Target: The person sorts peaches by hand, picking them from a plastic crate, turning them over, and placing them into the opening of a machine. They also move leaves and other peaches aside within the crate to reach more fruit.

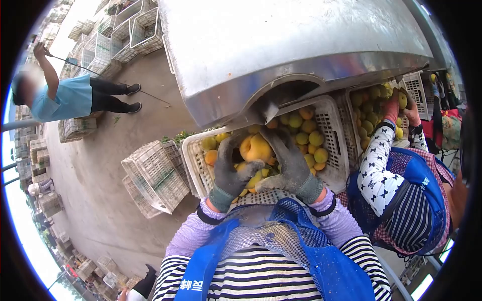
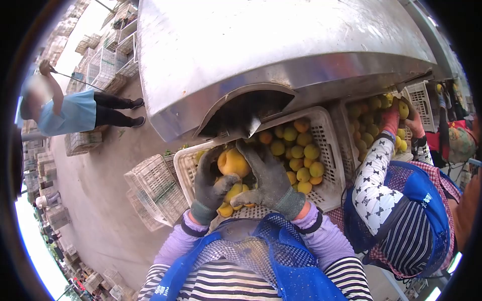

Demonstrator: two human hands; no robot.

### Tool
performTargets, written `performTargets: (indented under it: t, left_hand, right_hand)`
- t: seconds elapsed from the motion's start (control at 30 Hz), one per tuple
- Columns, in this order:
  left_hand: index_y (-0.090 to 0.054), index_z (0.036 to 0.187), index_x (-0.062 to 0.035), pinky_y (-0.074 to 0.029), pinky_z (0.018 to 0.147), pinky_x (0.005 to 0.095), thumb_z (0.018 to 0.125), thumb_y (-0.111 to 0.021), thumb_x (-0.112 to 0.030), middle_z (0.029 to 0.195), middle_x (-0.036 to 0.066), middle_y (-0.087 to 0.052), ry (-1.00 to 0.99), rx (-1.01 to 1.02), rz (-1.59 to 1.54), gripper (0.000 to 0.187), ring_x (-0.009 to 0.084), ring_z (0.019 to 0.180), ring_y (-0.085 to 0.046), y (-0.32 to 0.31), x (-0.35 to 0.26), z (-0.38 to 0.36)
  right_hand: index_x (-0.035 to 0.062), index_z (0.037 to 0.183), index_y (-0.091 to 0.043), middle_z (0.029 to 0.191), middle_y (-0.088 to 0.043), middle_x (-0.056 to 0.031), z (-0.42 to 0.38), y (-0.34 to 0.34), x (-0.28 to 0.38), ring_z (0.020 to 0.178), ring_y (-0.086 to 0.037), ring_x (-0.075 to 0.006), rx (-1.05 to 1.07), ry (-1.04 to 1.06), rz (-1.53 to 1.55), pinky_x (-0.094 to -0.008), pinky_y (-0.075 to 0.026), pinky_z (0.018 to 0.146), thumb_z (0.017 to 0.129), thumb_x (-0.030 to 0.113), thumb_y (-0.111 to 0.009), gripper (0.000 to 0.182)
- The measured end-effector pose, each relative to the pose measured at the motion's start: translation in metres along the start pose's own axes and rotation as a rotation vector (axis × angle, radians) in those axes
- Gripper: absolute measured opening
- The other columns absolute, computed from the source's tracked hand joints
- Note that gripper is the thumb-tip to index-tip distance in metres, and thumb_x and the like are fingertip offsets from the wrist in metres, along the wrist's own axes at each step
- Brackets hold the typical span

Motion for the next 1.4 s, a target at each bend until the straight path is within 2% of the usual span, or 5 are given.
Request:
performTargets:
  t: [0.33, 0.53, 0.83, 1.03, 1.4]
  left_hand:
    - [-0.056, 0.127, 0.0039, -0.052, 0.086, 0.0314, 0.102, -0.05, -0.015, 0.117, 0.012, -0.062, 0.233, -0.014, -0.269, 0.032, 0.0184, 0.103, -0.061, -0.001, -0.017, 0.011]
    - [-0.053, 0.128, 0.0054, -0.056, 0.08, 0.0315, 0.105, -0.043, -0.02, 0.105, 0.015, -0.067, 0.11, -0.068, -0.161, 0.036, 0.0206, 0.09, -0.067, -0.011, -0.034, 0.026]
    - [-0.055, 0.119, 0.011, -0.057, 0.081, 0.0325, 0.106, -0.038, -0.016, 0.106, 0.019, -0.068, 0.224, -0.098, -0.376, 0.034, 0.0237, 0.089, -0.069, 0.003, 0.011, 0.013]
    - [-0.053, 0.126, 0.0071, -0.055, 0.088, 0.0351, 0.097, -0.053, -0.007, 0.114, 0.018, -0.066, -0.159, 0.007, 0.463, 0.032, 0.0252, 0.099, -0.067, 0.008, -0.014, 0.031]
    - [-0.047, 0.139, 0.0016, -0.049, 0.102, 0.0348, 0.106, -0.043, -0.016, 0.131, 0.015, -0.059, 0.242, -0.053, -0.239, 0.038, 0.0224, 0.119, -0.059, -0.002, 0.02, 0.012]
  right_hand:
    - [0.0021, 0.142, -0.044, 0.135, -0.05, -0.0216, 0.02, 0.013, -0.01, 0.125, -0.051, -0.0398, -0.183, -0.127, 0.22, -0.0463, -0.042, 0.108, 0.059, 0.046, -0.091, 0.105]
    - [0.0071, 0.129, -0.051, 0.12, -0.057, -0.0186, 0.054, 0.01, -0.031, 0.106, -0.059, -0.0375, -0.451, 0.087, -0.475, -0.0479, -0.051, 0.086, 0.067, 0.037, -0.086, 0.078]
    - [0.0075, 0.126, -0.053, 0.105, -0.059, -0.0158, 0.06, 0.0, -0.026, 0.092, -0.06, -0.037, -0.595, 0.006, -0.587, -0.0477, -0.05, 0.077, 0.063, 0.039, -0.087, 0.078]
    - [0.0058, 0.129, -0.052, 0.117, -0.058, -0.0189, 0.104, -0.023, -0.077, 0.101, -0.06, -0.0366, -0.471, 0.169, -0.564, -0.0478, -0.05, 0.081, 0.069, 0.043, -0.085, 0.078]
    - [0.0058, 0.139, -0.051, 0.124, -0.059, -0.0185, 0.017, -0.034, -0.013, 0.11, -0.059, -0.0363, -0.007, 0.005, -0.085, -0.0458, -0.049, 0.094, 0.064, 0.035, -0.086, 0.088]
Point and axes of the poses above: each hand's wrist, its own z-axis towards the middle knuckle, its own y-axis out of the back of the hand, x = y × z, the point moved 6 cm from there along z, towards the middle knuckle
